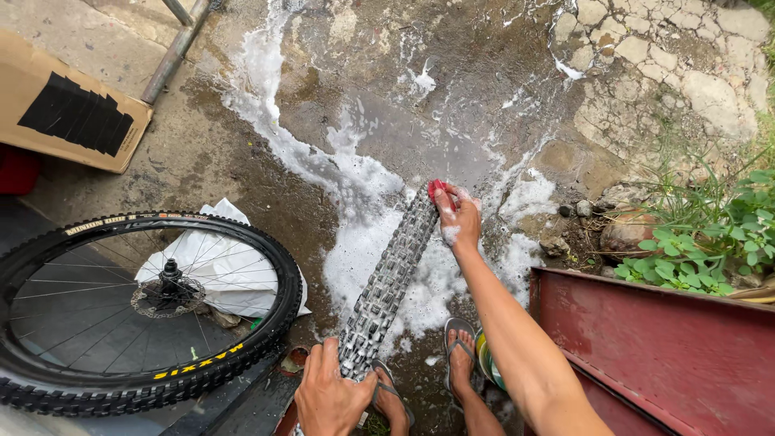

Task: The person scrubs a bicycle wheel with a soapy sponge, focusing on the tire tread, spokes, and disc brake rotor. They rotate the wheel to clean different sections and repeatedly dip the sponge into a bucket of soapy water.

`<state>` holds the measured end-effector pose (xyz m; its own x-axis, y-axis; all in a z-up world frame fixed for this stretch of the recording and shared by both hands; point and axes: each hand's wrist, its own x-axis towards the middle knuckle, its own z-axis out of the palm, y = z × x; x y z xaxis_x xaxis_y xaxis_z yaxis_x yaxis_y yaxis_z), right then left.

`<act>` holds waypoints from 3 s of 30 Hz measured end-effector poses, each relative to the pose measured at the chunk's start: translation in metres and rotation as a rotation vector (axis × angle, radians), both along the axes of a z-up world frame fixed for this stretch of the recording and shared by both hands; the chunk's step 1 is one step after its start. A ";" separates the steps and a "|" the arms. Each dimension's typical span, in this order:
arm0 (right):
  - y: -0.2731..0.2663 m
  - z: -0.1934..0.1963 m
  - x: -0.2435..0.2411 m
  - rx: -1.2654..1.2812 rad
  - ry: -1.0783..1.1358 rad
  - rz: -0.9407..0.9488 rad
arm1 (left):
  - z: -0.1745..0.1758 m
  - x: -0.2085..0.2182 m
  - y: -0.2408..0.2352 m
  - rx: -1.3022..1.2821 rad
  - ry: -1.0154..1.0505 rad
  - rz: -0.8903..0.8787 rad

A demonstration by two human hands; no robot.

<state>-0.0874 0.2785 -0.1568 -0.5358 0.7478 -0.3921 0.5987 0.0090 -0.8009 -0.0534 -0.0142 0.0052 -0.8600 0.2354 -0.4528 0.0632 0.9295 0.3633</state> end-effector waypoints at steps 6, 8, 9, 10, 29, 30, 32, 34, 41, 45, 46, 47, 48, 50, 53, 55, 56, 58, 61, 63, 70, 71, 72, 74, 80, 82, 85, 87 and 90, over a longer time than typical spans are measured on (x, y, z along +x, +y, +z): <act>-0.114 0.040 0.061 0.141 0.396 0.133 | 0.009 -0.032 0.030 -0.090 -0.055 0.001; -0.090 0.036 0.068 0.237 0.183 0.238 | 0.008 -0.029 0.031 -0.081 -0.049 -0.005; -0.061 0.026 0.051 0.163 0.058 0.205 | 0.008 -0.025 0.029 -0.082 -0.045 -0.007; -0.019 0.015 0.022 0.086 -0.070 0.176 | 0.008 -0.019 0.027 -0.086 -0.047 -0.005; 0.024 0.038 -0.013 0.135 -0.121 0.222 | 0.006 -0.008 0.034 -0.129 -0.133 -0.081; 0.006 0.046 -0.004 0.138 -0.096 0.225 | 0.006 -0.013 0.038 -0.135 -0.143 -0.077; -0.055 0.070 0.038 0.133 0.018 0.253 | 0.005 -0.023 0.047 -0.118 -0.134 -0.071; -0.094 0.089 0.071 0.217 0.218 0.342 | 0.005 -0.033 0.055 -0.079 -0.092 -0.070; 0.008 0.032 0.002 -0.042 -0.022 -0.002 | 0.007 -0.018 0.048 -0.057 -0.105 -0.117; -0.036 0.010 0.027 0.032 0.440 -0.082 | 0.001 -0.027 0.058 -0.057 -0.092 -0.124; -0.055 0.009 0.043 0.055 0.497 -0.095 | 0.000 -0.033 0.060 -0.060 -0.100 -0.124; -0.071 0.008 0.058 0.079 0.553 -0.107 | 0.000 -0.032 0.063 -0.060 -0.136 -0.127; -0.078 0.003 0.065 0.100 0.616 -0.124 | 0.000 -0.030 0.062 -0.065 -0.165 -0.134; -0.029 -0.019 0.039 -0.148 0.423 -0.320 | 0.000 -0.023 0.059 -0.055 -0.171 -0.161; 0.018 -0.059 0.013 -0.122 0.411 -0.398 | 0.002 -0.012 0.047 -0.048 -0.139 -0.172; 0.009 -0.082 0.014 0.015 0.503 -0.354 | 0.002 -0.025 0.055 -0.078 -0.145 -0.140; -0.018 -0.088 0.034 0.080 0.554 -0.320 | 0.004 -0.027 0.056 -0.079 -0.153 -0.140; -0.026 -0.087 0.042 0.070 0.551 -0.298 | 0.006 -0.035 0.057 -0.088 -0.163 -0.144; 0.000 -0.073 0.021 -0.048 0.495 -0.291 | 0.008 -0.031 0.054 -0.078 -0.147 -0.165; -0.001 -0.066 0.004 0.026 0.615 -0.246 | 0.002 -0.038 0.055 -0.096 -0.160 -0.137; -0.013 -0.032 0.015 -0.002 0.641 -0.143 | 0.014 -0.044 0.072 -0.072 -0.135 -0.126; -0.020 -0.033 0.003 0.028 0.661 -0.118 | 0.014 -0.048 0.074 -0.086 -0.138 -0.100; -0.024 -0.033 -0.003 0.063 0.681 -0.100 | 0.015 -0.056 0.078 -0.098 -0.140 -0.082; -0.054 -0.021 0.031 0.049 0.762 -0.070 | 0.018 -0.067 0.082 -0.082 -0.097 -0.079; -0.060 0.007 0.011 0.048 0.681 -0.080 | 0.014 -0.068 0.091 -0.074 -0.130 -0.069; -0.071 0.021 0.017 0.149 0.619 -0.030 | 0.015 -0.075 0.096 -0.068 -0.119 -0.039; -0.085 0.043 0.035 0.362 0.557 0.059 | 0.018 -0.078 0.100 -0.050 -0.077 -0.052; -0.080 0.045 0.019 0.420 0.543 0.072 | 0.017 -0.072 0.101 -0.048 -0.062 -0.062; -0.091 0.039 0.024 0.486 0.550 0.166 | 0.014 -0.073 0.104 -0.045 -0.092 -0.027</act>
